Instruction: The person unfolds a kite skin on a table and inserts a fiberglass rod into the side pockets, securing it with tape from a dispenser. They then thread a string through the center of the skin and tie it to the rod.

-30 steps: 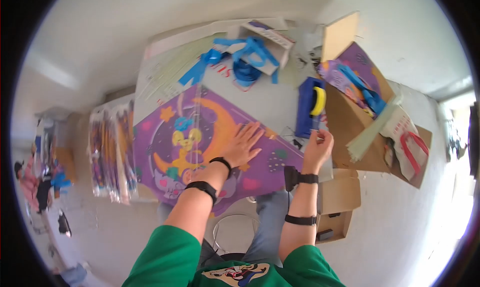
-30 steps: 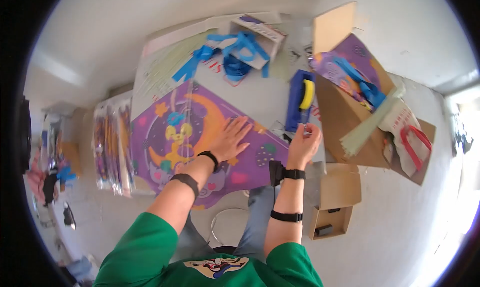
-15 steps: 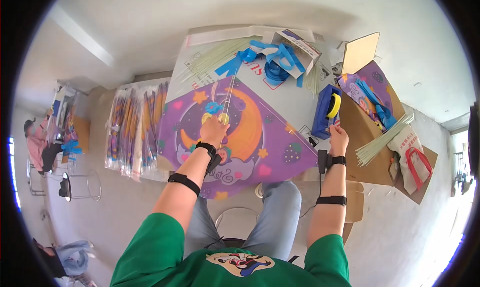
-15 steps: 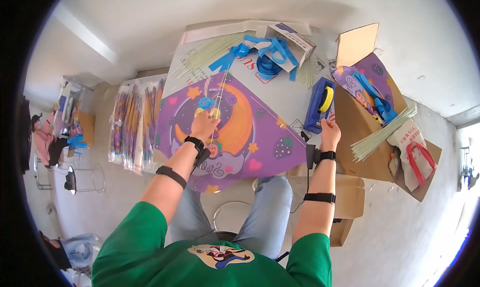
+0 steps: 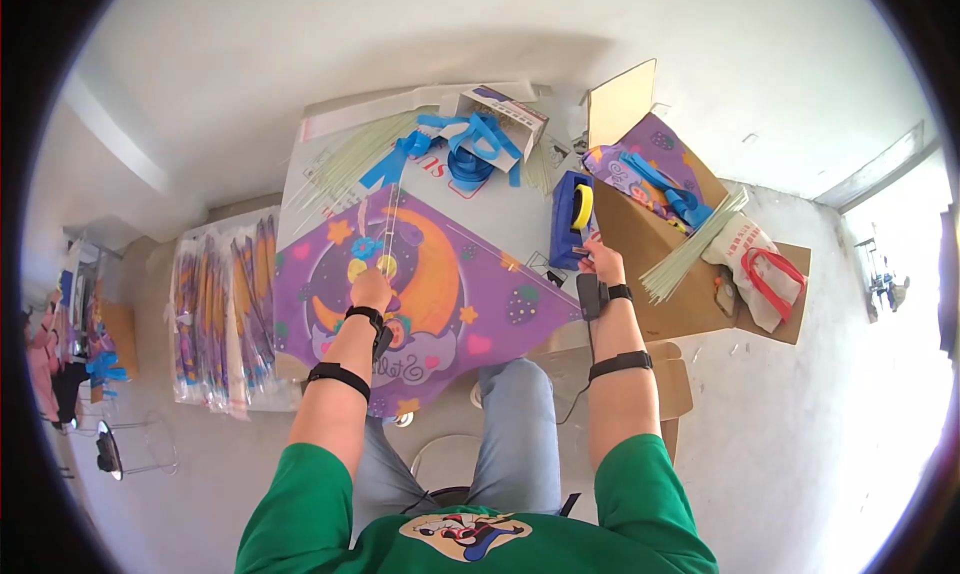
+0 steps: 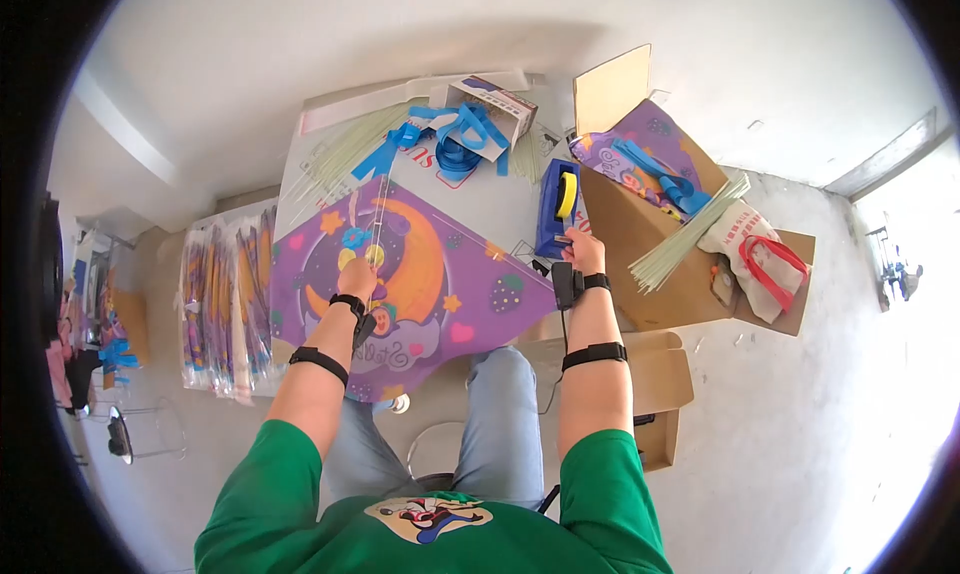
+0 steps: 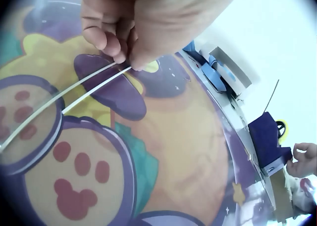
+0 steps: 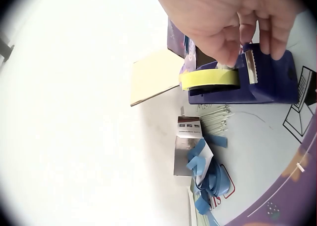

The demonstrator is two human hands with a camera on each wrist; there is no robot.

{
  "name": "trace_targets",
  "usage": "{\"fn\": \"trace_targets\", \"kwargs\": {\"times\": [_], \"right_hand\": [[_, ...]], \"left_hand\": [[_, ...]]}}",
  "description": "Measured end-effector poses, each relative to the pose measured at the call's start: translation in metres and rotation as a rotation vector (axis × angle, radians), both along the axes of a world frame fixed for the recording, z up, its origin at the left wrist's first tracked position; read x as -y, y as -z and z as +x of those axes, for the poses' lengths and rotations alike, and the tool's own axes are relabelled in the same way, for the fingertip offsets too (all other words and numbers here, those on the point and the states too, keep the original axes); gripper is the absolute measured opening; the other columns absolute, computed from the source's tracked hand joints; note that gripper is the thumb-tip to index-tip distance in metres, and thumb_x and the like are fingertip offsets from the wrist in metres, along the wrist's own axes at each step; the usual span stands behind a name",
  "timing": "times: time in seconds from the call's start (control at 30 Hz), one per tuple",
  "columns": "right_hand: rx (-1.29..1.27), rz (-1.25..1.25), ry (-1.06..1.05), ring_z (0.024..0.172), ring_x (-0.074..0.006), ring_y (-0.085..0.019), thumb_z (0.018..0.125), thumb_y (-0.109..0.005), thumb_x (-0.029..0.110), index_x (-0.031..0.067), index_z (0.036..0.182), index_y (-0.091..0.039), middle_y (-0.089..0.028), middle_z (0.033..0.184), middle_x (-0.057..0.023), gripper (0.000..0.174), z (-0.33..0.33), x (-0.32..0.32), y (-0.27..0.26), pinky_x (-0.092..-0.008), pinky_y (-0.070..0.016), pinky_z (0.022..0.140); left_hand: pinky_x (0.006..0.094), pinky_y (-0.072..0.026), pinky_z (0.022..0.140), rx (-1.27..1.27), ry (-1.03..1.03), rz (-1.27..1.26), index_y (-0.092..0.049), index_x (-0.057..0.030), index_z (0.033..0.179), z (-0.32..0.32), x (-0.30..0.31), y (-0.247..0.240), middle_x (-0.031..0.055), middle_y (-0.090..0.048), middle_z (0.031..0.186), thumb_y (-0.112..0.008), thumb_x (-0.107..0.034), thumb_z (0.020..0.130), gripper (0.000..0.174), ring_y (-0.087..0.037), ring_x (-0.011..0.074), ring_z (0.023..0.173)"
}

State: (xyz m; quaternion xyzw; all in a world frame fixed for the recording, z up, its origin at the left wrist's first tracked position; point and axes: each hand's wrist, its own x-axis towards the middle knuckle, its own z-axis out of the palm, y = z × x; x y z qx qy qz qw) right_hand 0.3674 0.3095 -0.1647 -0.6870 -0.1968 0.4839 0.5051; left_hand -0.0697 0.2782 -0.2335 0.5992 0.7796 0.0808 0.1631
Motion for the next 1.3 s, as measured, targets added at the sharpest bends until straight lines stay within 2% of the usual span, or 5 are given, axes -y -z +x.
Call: {"fn": "trace_targets", "kwargs": {"times": [0.3, 0.37, 0.57, 0.93, 1.3], "right_hand": [[-0.263, 0.030, 0.020, 0.058, -0.0152, -0.057, 0.083, -0.064, 0.010, 0.0032, 0.078, -0.058, -0.057, 0.066, -0.0049, 0.011, -0.013, 0.071, -0.001, -0.0300, -0.0517, 0.056], [-0.306, 0.105, 0.002, 0.061, -0.0149, -0.057, 0.085, -0.062, 0.012, 0.0019, 0.079, -0.058, -0.058, 0.069, -0.0060, 0.012, -0.020, 0.102, -0.003, -0.0294, -0.0516, 0.057], [-0.393, 0.205, 0.046, 0.064, -0.0153, -0.057, 0.088, -0.058, 0.011, 0.0012, 0.081, -0.059, -0.060, 0.073, -0.0070, 0.013, -0.059, 0.200, -0.023, -0.0276, -0.0503, 0.059], [-0.527, 0.158, 0.033, 0.084, -0.0183, -0.059, 0.093, -0.054, 0.015, 0.0020, 0.086, -0.056, -0.058, 0.085, -0.0073, 0.015, -0.110, 0.345, -0.036, -0.0306, -0.0497, 0.075], [-0.446, 0.155, 0.041, 0.076, -0.0126, -0.056, 0.092, -0.056, 0.018, 0.0021, 0.087, -0.057, -0.058, 0.082, -0.0039, 0.016, -0.111, 0.357, -0.040, -0.0262, -0.0483, 0.070]], "left_hand": [[0.0370, -0.0532, 0.064, 0.289, 0.082, -0.085, -0.063, 0.0018, 0.092, 0.016, 0.013, -0.037, 0.0162, -0.067, 0.081, -0.059, -0.017, 0.082, 0.022, -0.067, 0.0286, 0.073], [0.0291, -0.0520, 0.061, 0.828, -0.021, -0.073, -0.061, 0.0017, 0.098, 0.028, 0.034, -0.046, 0.0090, -0.065, 0.082, -0.060, -0.015, 0.083, 0.022, -0.065, 0.0170, 0.068], [0.0233, -0.0485, 0.069, 1.390, 0.034, -0.226, -0.058, -0.0030, 0.105, 0.093, 0.111, -0.083, 0.0017, -0.061, 0.088, -0.061, -0.018, 0.089, 0.022, -0.059, 0.0083, 0.076], [0.0244, -0.0504, 0.072, 1.442, 0.105, -0.454, -0.060, -0.0047, 0.097, 0.194, 0.214, -0.078, 0.0010, -0.061, 0.085, -0.060, -0.019, 0.091, 0.016, -0.058, 0.0085, 0.076], [0.0237, -0.0489, 0.076, 1.531, 0.106, -0.595, -0.058, -0.0062, 0.100, 0.221, 0.228, -0.081, -0.0003, -0.060, 0.088, -0.062, -0.018, 0.090, 0.016, -0.058, 0.0088, 0.079]]}}
